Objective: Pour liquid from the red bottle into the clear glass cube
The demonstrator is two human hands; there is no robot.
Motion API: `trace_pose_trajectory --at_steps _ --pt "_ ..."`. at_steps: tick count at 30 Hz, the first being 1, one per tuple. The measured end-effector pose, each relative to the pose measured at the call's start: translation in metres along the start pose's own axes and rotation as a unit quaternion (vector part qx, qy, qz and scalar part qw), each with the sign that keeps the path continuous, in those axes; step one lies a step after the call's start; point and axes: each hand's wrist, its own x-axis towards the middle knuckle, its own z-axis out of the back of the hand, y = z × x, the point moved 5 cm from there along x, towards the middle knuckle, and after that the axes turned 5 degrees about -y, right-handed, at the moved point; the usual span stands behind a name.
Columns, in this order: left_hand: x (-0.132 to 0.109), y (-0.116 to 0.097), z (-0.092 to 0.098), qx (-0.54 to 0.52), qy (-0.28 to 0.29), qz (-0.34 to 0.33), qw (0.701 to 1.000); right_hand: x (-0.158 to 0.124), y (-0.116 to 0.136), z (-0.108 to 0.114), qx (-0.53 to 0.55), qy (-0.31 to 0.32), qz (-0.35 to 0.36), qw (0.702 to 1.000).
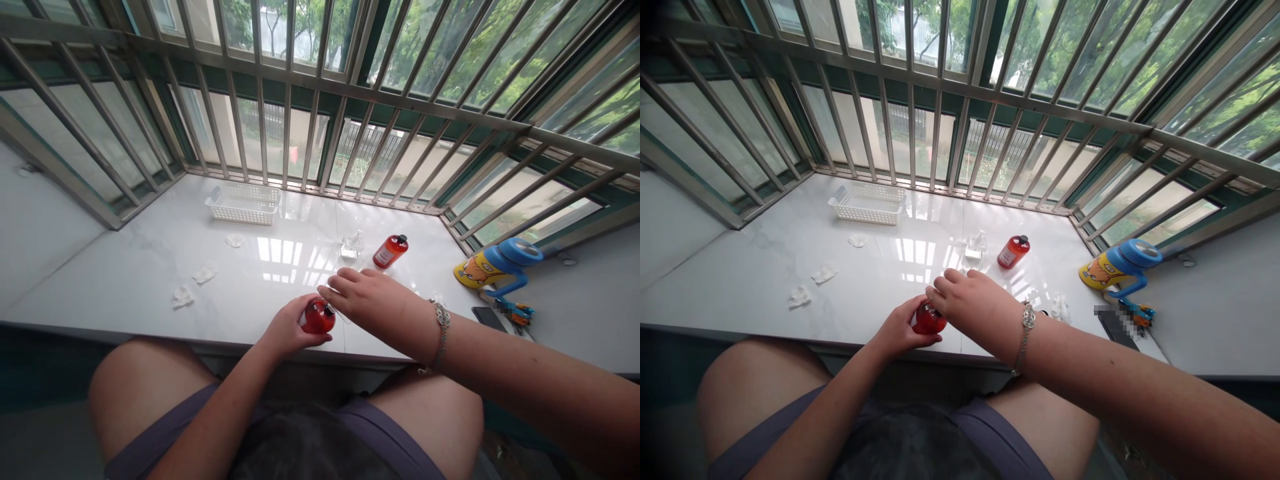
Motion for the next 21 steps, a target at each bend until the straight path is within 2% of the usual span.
trace_pose_trajectory --at_steps 7,14,21 --pt "0.000 0.002 0.000 -0.003 0.003 0.007 1.000 0.001 -0.003 -0.009 0.010 0.004 -0.006 1.000" --pt "0.000 0.004 0.001 -0.005 0.000 0.009 1.000 0.003 -0.009 -0.014 0.068 0.009 -0.013 0.998" --pt "-0.001 0.005 0.002 -0.012 -0.002 0.001 1.000 -0.003 -0.021 -0.026 0.129 -0.033 -0.012 0.991"
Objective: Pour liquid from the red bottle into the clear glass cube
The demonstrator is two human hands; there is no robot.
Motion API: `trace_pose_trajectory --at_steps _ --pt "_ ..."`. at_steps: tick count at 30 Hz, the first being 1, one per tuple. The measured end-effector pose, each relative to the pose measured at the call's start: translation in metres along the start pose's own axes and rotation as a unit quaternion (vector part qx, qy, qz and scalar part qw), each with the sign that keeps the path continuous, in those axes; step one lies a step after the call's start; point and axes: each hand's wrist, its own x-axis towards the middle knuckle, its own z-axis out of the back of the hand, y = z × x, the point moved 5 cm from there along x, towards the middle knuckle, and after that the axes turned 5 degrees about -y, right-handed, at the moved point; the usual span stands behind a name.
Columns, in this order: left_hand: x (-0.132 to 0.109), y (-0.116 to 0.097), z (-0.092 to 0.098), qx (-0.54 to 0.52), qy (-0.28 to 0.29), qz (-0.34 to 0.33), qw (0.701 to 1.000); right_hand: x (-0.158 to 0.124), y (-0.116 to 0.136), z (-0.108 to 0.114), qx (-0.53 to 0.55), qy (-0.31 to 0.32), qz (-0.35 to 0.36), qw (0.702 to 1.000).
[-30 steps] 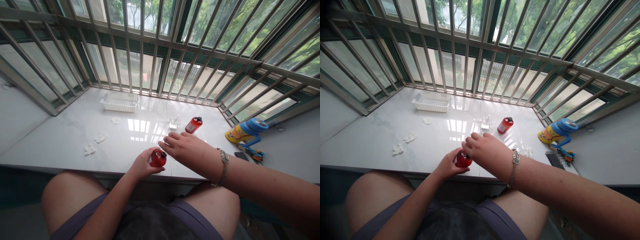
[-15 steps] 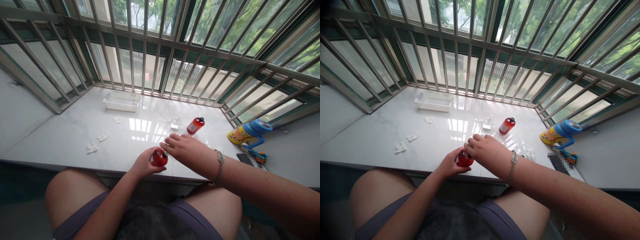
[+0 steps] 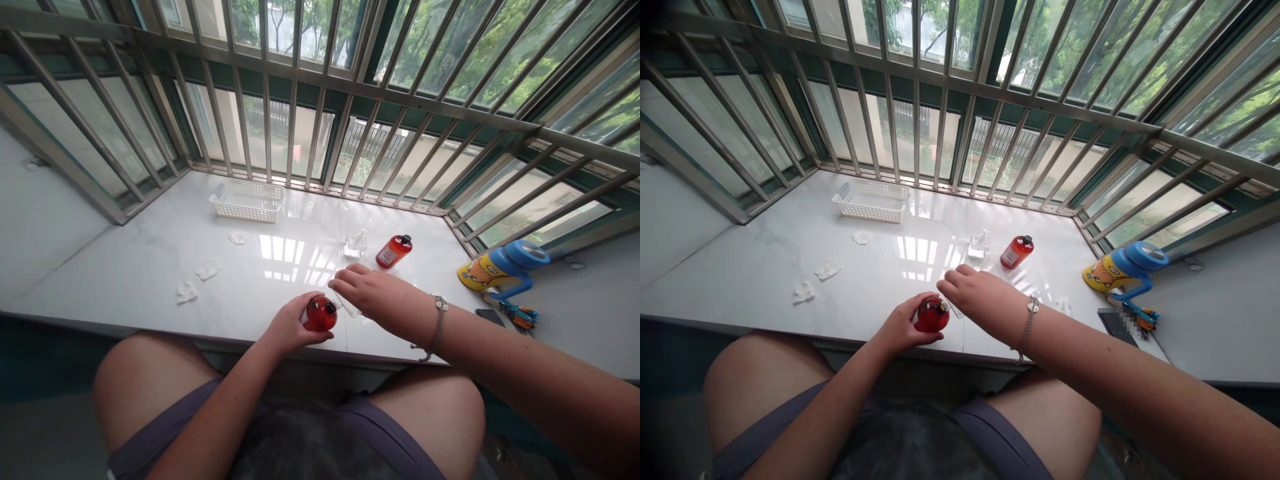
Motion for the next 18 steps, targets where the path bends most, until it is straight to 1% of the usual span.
trace_pose_trajectory --at_steps 5,10,14,18 --pt "-0.001 -0.002 0.001 -0.010 0.003 -0.004 1.000 -0.014 -0.017 -0.012 0.061 -0.029 -0.021 0.997" --pt "-0.001 -0.001 0.000 -0.006 0.003 -0.015 1.000 -0.032 -0.023 -0.033 0.121 -0.077 -0.084 0.986" --pt "-0.001 0.000 0.001 -0.012 -0.004 -0.008 1.000 -0.053 -0.024 -0.058 0.165 -0.110 -0.142 0.970" --pt "-0.001 -0.001 0.002 -0.023 -0.001 -0.003 1.000 -0.077 -0.026 -0.089 0.228 -0.142 -0.221 0.938"
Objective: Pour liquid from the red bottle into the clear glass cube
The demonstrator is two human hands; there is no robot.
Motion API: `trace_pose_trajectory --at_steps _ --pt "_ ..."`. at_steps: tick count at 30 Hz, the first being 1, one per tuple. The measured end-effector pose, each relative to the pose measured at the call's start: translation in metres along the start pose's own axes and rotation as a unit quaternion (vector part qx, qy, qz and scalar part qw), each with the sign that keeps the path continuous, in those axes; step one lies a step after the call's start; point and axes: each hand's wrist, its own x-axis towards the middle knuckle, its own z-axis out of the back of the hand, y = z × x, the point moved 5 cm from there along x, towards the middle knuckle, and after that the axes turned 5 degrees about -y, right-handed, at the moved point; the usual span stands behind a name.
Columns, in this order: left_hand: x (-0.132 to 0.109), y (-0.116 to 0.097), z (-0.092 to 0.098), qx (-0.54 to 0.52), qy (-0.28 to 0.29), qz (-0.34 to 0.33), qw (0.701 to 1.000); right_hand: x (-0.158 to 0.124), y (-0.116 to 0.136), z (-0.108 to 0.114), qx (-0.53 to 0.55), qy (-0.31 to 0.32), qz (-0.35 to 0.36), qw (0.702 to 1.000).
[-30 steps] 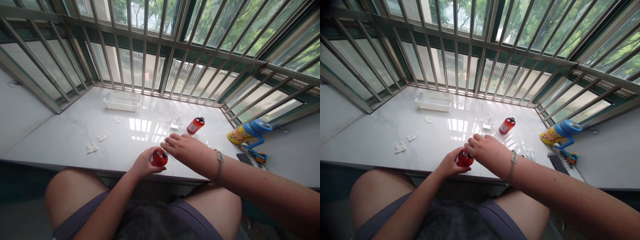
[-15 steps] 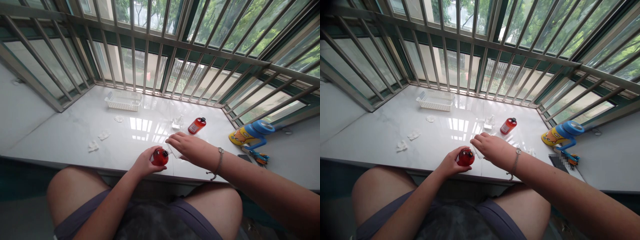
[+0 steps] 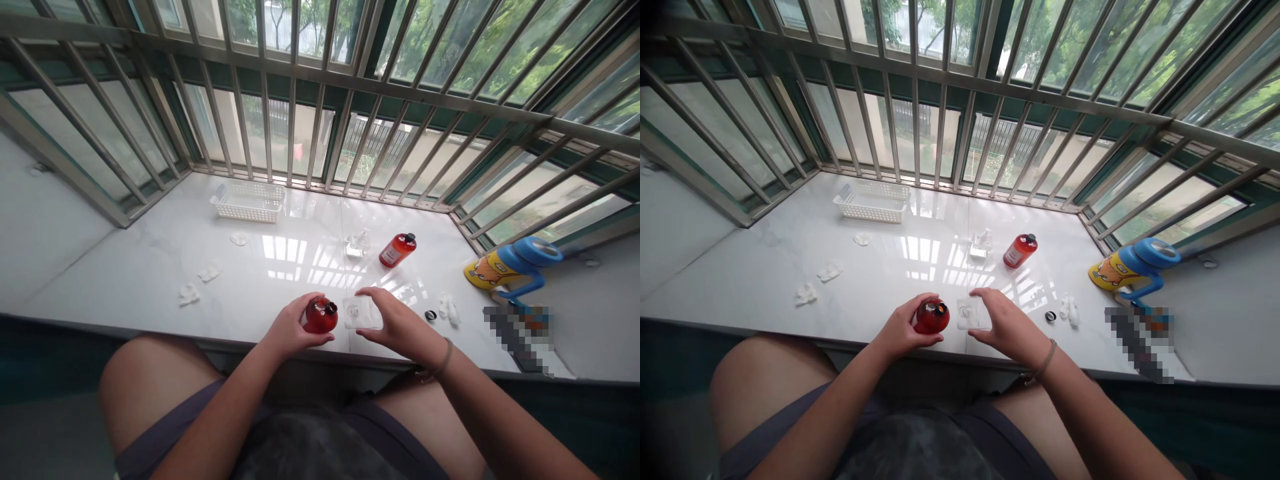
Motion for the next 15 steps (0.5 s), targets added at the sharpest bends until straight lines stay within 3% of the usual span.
trace_pose_trajectory --at_steps 9,15 --pt "-0.001 0.003 0.001 0.015 -0.016 0.012 1.000 -0.043 -0.050 -0.039 0.083 -0.164 -0.115 0.976" --pt "-0.010 0.012 -0.006 0.020 -0.081 -0.003 0.996 -0.060 -0.081 -0.052 0.069 -0.196 -0.168 0.964"
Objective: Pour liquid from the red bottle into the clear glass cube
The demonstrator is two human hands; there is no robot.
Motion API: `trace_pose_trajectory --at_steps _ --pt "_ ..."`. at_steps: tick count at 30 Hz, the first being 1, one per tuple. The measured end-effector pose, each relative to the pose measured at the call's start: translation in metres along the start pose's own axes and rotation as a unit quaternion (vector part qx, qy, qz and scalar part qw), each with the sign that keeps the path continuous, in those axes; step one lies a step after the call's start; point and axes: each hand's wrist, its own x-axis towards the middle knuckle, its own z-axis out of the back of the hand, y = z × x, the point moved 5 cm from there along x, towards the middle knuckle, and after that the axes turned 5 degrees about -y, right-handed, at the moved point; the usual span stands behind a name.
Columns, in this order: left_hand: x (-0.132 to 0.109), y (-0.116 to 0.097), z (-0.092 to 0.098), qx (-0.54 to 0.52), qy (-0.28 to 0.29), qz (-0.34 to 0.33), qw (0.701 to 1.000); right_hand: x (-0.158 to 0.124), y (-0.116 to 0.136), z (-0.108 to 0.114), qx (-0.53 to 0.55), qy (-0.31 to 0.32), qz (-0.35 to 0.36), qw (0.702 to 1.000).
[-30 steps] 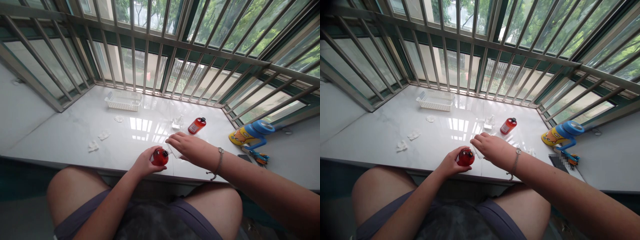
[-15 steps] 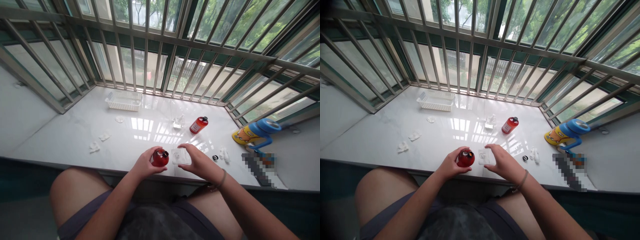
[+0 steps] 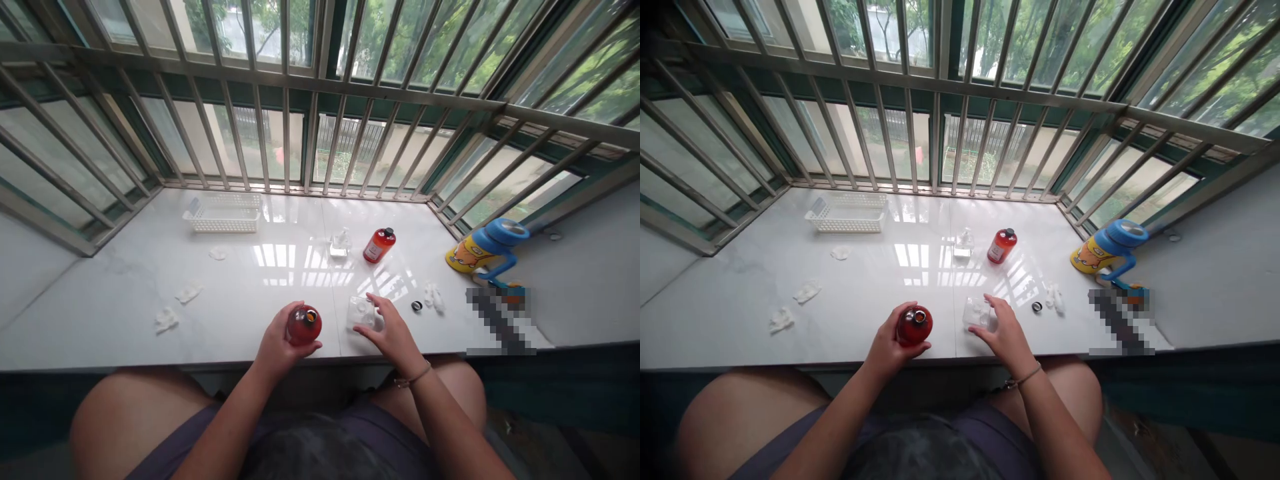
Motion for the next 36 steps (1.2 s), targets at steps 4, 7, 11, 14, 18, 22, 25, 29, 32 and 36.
trace_pose_trajectory --at_steps 4,7,11,14,18,22,25,29,32,36 --pt "0.000 0.002 -0.005 0.008 -0.003 0.000 1.000 -0.005 -0.010 0.003 -0.034 -0.015 -0.005 0.999" --pt "0.002 0.003 -0.005 0.016 -0.006 0.003 1.000 -0.010 -0.010 0.011 -0.061 -0.022 0.023 0.998" --pt "0.003 0.008 -0.003 0.026 -0.011 0.021 0.999 -0.014 -0.020 0.036 -0.090 -0.064 0.059 0.992" --pt "0.003 0.009 -0.002 0.034 -0.007 0.030 0.999 -0.016 -0.045 0.059 -0.171 -0.137 0.024 0.975" --pt "0.003 0.006 -0.002 0.037 -0.007 0.028 0.999 -0.019 -0.085 0.075 -0.291 -0.157 -0.066 0.941" --pt "0.003 0.006 -0.002 0.034 -0.011 0.032 0.999 -0.017 -0.106 0.076 -0.289 -0.136 -0.107 0.942" --pt "0.002 0.005 -0.003 0.027 -0.006 0.037 0.999 -0.012 -0.109 0.073 -0.265 -0.133 -0.115 0.948" --pt "0.003 0.003 -0.003 0.029 -0.002 0.035 0.999 -0.003 -0.105 0.071 -0.241 -0.139 -0.121 0.953" --pt "0.003 0.004 -0.002 0.044 -0.002 0.025 0.999 0.003 -0.091 0.072 -0.211 -0.142 -0.112 0.961" --pt "0.002 0.002 0.001 0.077 0.001 -0.012 0.997 0.006 -0.052 0.073 -0.154 -0.115 -0.065 0.979"
